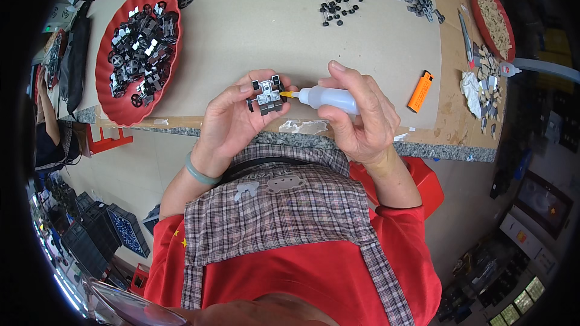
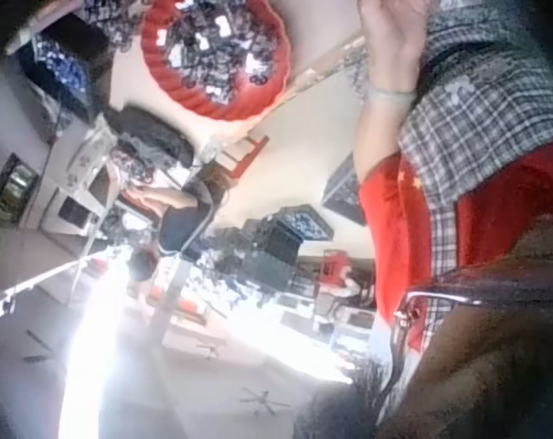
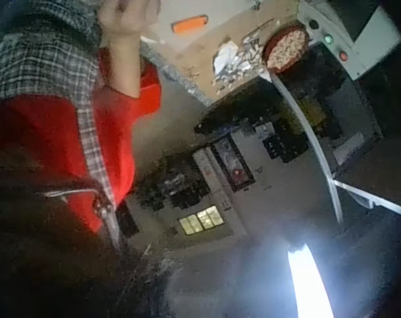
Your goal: The person assembles toy vehicle chassis by applying glue from a squeeze bottle and attaching wheel axles onto the plastic frames by hand.
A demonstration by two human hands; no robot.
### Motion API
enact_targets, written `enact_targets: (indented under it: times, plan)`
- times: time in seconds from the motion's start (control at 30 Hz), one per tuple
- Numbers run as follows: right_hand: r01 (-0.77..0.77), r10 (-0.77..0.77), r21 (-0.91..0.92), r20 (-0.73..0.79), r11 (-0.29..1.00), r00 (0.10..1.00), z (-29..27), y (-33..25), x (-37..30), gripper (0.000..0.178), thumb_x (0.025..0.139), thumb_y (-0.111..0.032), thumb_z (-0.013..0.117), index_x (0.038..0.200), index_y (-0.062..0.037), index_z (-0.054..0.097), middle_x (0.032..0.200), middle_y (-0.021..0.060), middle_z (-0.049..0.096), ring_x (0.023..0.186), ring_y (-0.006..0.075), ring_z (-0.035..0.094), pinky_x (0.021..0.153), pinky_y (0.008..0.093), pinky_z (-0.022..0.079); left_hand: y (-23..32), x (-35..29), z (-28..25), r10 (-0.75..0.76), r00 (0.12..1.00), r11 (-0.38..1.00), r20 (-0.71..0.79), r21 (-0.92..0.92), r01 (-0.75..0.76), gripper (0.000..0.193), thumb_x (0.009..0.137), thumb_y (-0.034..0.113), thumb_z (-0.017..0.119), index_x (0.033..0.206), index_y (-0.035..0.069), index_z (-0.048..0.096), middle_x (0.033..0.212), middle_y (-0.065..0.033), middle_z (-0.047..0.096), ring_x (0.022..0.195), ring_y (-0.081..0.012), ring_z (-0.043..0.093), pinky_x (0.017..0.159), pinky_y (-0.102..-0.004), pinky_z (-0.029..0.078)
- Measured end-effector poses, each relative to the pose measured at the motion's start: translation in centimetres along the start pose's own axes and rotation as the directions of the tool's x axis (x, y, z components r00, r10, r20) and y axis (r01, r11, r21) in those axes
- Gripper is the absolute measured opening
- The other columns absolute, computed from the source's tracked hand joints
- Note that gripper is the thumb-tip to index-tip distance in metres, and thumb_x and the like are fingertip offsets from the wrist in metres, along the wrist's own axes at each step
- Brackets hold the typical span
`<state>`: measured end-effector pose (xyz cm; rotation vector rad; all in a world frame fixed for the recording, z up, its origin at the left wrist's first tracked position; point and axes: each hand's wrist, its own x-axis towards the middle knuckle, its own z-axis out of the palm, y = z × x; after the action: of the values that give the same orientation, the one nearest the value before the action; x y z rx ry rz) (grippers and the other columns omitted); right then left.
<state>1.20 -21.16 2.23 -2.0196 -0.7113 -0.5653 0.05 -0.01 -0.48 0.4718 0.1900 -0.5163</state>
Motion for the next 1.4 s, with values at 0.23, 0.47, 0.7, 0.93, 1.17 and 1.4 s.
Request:
enact_targets:
  times: [0.23, 0.47, 0.7, 0.93, 1.17, 1.4]
  plan:
    - [0.05, -0.05, -0.052, 0.008, 0.997, 0.999, 0.2, 0.1, 0.2, 0.049, 0.081, -0.022, 0.07, 0.117, 0.0074, 0.054, 0.098, 0.0172, 0.066, 0.074, 0.0229, 0.068, 0.057, 0.0287, 0.056, 0.1, -0.1, 0.1, -0.001, 1.0, 1.0, -0.008, -0.001, 0.001, 0.036, 0.089, 0.015, 0.049, 0.118, -0.006, 0.05, 0.122, -0.0265, 0.052, 0.118, -0.036, 0.051, 0.099, -0.045, 0.046]
    - [0.066, -0.065, -0.06, 0.017, 0.996, 0.998, 0.1, 0.1, 0.6, 0.049, 0.082, -0.022, 0.071, 0.118, 0.0063, 0.054, 0.087, 0.017, 0.067, 0.073, 0.0215, 0.068, 0.057, 0.0279, 0.054, 0.2, 0.2, 0.0, -0.004, 1.0, 1.0, 0.0, -0.005, 0.004, 0.038, 0.088, 0.015, 0.05, 0.119, -0.006, 0.049, 0.122, -0.0266, 0.051, 0.118, -0.0352, 0.051, 0.099, -0.045, 0.046]
    - [-0.375, 0.477, 0.574, -0.032, 0.728, 0.878, -0.3, 1.0, 1.1, 0.035, 0.082, 0.003, 0.065, 0.112, -0.0008, 0.048, 0.107, 0.0136, 0.052, 0.075, 0.0142, 0.061, 0.059, 0.0237, 0.052, 0.0, 0.2, -0.3, -0.017, 0.999, 0.999, 0.04, -0.026, 0.018, 0.036, 0.088, 0.015, 0.051, 0.117, -0.006, 0.05, 0.121, -0.0259, 0.052, 0.117, -0.0373, 0.051, 0.097, -0.0439, 0.048]
    - [-0.726, 0.721, 0.477, 0.24, 0.496, 0.65, -1.5, 3.6, 1.2, 0.033, 0.08, -0.002, 0.069, 0.108, -0.0044, 0.052, 0.094, 0.0033, 0.06, 0.08, 0.0094, 0.057, 0.071, 0.0245, 0.05, 0.1, 0.0, -0.5, -0.025, 0.999, 0.999, 0.023, -0.024, 0.025, 0.033, 0.086, 0.013, 0.054, 0.113, -0.005, 0.052, 0.117, -0.0245, 0.053, 0.116, -0.0373, 0.052, 0.094, -0.0422, 0.051]
    - [-0.714, 0.715, -0.033, -0.005, 0.699, 0.699, -4.4, 8.9, 4.3, 0.026, 0.077, -0.007, 0.068, 0.1, -0.0058, 0.057, 0.088, 0.0049, 0.062, 0.078, 0.011, 0.057, 0.07, 0.0267, 0.047, 0.1, 0.2, -0.3, -0.03, 0.999, 0.999, 0.015, -0.025, 0.03, 0.032, 0.085, 0.011, 0.053, 0.112, -0.005, 0.053, 0.116, -0.0253, 0.053, 0.115, -0.0375, 0.052, 0.093, -0.0421, 0.052]
    - [-0.488, 0.476, -0.452, -0.15, 0.747, 0.867, -5.0, 13.7, 8.3, 0.026, 0.074, -0.009, 0.071, 0.098, -0.0025, 0.063, 0.094, 0.0148, 0.065, 0.085, 0.0321, 0.063, 0.077, 0.0381, 0.05, 0.1, 0.4, -0.1, -0.036, 0.999, 0.999, 0.01, -0.009, 0.036, 0.032, 0.086, 0.01, 0.05, 0.114, -0.006, 0.053, 0.117, -0.026, 0.053, 0.116, -0.0378, 0.052, 0.093, -0.0421, 0.052]
